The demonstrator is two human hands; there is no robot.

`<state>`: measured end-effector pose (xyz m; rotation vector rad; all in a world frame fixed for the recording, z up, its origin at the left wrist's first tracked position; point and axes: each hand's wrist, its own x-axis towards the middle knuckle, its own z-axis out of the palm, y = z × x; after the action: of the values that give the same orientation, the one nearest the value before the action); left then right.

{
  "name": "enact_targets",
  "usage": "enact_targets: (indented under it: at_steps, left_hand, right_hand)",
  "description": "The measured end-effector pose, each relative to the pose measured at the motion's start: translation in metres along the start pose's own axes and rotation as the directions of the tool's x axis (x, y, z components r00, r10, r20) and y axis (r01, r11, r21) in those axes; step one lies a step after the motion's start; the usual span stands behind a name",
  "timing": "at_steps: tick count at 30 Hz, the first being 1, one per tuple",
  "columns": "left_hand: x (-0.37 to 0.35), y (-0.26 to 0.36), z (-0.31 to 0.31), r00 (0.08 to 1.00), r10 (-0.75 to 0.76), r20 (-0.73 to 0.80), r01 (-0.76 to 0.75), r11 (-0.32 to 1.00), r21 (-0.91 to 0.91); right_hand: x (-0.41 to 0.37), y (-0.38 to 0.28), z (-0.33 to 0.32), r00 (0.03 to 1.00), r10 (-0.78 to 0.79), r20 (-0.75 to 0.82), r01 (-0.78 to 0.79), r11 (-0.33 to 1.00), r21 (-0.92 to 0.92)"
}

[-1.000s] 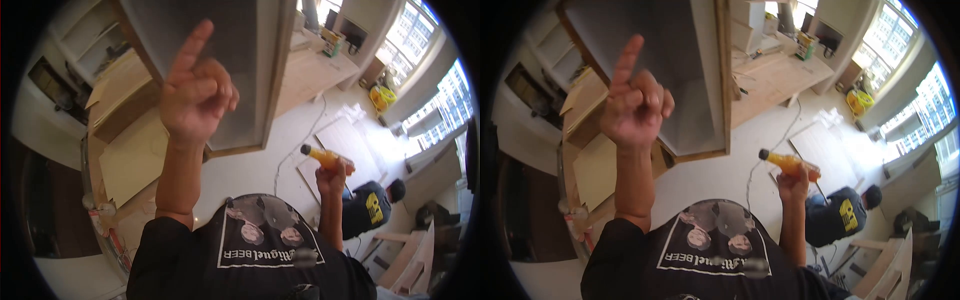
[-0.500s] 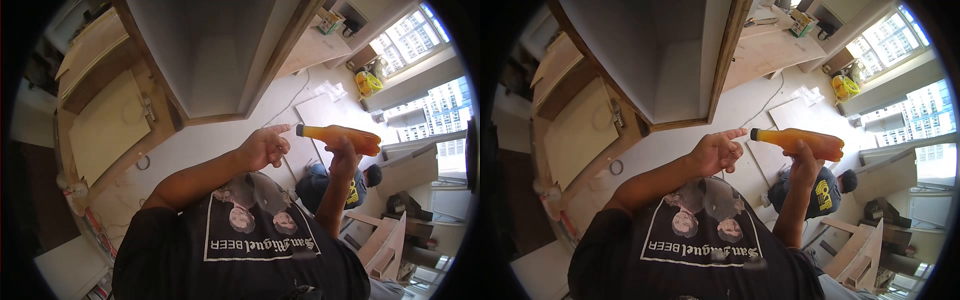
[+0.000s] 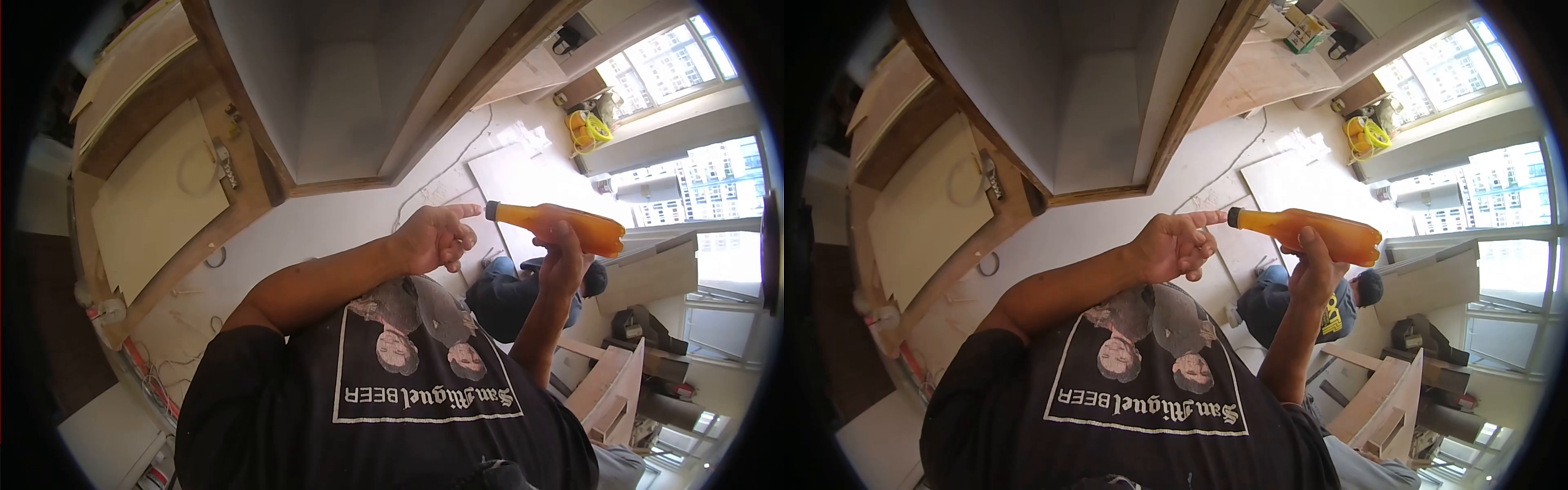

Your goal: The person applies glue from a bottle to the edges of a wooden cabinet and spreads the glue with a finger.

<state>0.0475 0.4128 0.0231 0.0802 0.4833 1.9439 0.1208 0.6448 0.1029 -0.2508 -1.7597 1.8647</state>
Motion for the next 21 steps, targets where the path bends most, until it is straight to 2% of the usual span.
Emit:
enact_targets:
  at_steps: [14,21]
  left_hand:
    - [0.000,0.008,-0.005,0.990,0.004,0.138,0.015,0.990,-0.137]
    - [-0.011,0.012,-0.001,0.987,0.064,0.149,-0.050,0.994,-0.095]
  right_hand:
    - [-0.005,0.007,0.006,0.999,0.006,-0.039,-0.004,0.998,0.064]
    - [-0.008,0.022,0.009,0.993,0.047,-0.113,-0.035,0.993,0.111]
